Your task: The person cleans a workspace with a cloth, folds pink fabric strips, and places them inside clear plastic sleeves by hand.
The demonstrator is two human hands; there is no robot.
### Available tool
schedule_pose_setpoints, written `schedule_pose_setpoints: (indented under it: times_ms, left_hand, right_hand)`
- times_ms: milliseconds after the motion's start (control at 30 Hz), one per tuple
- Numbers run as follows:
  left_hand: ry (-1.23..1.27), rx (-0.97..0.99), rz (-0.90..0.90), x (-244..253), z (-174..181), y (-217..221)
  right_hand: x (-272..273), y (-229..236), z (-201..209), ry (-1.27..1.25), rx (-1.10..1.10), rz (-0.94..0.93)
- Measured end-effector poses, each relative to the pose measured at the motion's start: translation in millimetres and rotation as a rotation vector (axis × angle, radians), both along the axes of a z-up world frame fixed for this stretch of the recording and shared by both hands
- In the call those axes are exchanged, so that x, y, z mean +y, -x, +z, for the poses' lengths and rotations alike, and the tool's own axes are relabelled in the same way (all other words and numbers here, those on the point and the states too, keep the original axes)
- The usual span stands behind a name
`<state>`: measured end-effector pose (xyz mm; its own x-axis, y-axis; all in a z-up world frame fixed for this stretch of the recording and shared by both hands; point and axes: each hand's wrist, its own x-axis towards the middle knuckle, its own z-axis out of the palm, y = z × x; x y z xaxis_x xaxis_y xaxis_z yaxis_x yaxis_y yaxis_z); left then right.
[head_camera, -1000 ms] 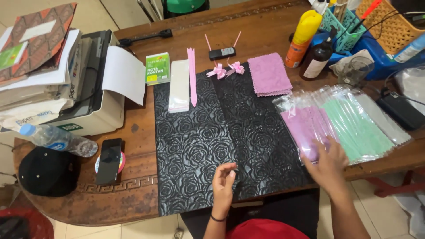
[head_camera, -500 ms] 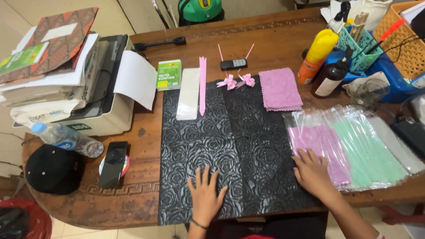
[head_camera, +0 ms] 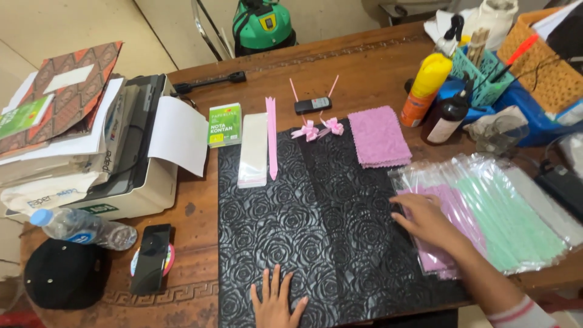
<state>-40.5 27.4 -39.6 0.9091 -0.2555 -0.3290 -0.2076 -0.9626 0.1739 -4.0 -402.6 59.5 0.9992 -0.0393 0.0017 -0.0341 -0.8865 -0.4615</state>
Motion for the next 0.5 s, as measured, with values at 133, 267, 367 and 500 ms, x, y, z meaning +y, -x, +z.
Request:
schedule_pose_setpoints:
  times_ms: [133, 267, 367, 500]
  left_hand:
    - [-0.124, 0.210, 0.018, -4, -5, -8]
    - [-0.105, -0.106, 0.003, -1, -37, -6]
    - [-0.079, -0.151, -0.007, 5, -66, -5]
    - [0.022, -0.418, -0.006, 6, -85, -5]
  right_hand:
    - [-21, -81, -27, -0.072, -0.194, 0.067]
    - [-15, -141, -36, -0.103, -0.280, 0.032]
    - [-11, -161, -43, -0.103, -0.203, -0.061]
    - [-23, -177, -56, -0.188, -0.182, -0.086]
